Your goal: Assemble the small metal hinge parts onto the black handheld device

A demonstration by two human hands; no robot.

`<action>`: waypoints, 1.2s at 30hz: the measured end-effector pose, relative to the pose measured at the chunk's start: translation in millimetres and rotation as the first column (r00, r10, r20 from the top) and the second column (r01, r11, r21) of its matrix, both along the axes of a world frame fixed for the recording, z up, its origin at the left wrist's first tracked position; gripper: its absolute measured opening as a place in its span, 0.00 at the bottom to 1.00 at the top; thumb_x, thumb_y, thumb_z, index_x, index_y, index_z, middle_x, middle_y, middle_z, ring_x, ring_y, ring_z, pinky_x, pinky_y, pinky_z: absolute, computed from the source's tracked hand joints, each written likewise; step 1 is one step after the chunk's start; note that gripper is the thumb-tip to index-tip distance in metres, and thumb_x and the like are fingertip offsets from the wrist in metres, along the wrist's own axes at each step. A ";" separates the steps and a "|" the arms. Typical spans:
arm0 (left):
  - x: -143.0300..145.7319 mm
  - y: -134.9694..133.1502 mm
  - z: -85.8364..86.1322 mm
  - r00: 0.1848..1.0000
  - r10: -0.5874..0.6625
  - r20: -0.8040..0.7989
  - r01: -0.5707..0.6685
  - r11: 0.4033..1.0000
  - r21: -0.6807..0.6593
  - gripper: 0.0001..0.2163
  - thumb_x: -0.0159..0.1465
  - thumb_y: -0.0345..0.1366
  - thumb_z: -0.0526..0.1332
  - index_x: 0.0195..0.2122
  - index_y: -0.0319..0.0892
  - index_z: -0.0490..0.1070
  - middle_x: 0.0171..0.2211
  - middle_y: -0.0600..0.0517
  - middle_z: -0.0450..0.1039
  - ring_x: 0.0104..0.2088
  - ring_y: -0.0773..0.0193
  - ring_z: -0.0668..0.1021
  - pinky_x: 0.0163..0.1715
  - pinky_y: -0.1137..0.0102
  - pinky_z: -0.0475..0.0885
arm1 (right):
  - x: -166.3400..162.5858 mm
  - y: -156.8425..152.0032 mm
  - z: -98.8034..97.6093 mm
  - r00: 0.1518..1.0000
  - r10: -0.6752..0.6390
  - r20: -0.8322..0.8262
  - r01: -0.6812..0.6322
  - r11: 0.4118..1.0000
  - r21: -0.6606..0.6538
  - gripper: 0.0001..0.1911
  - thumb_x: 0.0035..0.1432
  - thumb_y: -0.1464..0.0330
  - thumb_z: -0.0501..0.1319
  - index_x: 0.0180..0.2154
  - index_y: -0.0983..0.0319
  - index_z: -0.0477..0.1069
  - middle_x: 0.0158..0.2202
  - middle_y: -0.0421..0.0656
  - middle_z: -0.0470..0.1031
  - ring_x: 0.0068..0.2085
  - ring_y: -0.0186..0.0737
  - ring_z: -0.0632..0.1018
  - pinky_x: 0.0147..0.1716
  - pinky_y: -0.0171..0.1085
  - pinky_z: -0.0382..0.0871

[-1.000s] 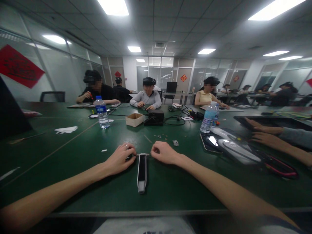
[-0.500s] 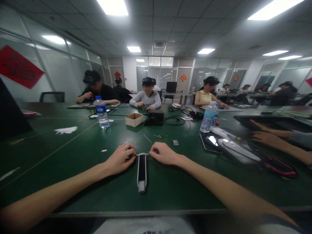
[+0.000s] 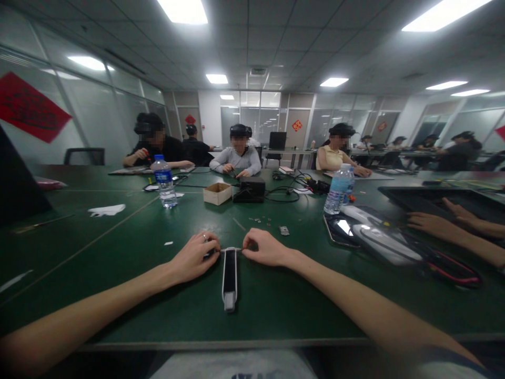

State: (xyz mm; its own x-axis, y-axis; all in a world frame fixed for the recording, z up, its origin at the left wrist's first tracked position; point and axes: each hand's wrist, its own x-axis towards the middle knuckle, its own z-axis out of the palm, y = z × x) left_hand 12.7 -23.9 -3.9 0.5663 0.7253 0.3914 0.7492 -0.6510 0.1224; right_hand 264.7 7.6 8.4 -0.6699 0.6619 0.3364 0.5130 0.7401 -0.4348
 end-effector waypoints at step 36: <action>0.9 0.5 1.6 1.000 -0.004 -0.016 0.004 1.000 -0.009 0.06 0.66 0.31 0.56 0.38 0.42 0.73 0.43 0.46 0.71 0.45 0.54 0.73 0.45 0.59 0.70 | -1.7 0.8 -5.2 0.997 0.070 0.022 -0.073 0.987 0.141 0.05 0.60 0.69 0.63 0.39 0.63 0.75 0.40 0.46 0.71 0.43 0.41 0.74 0.45 0.40 0.70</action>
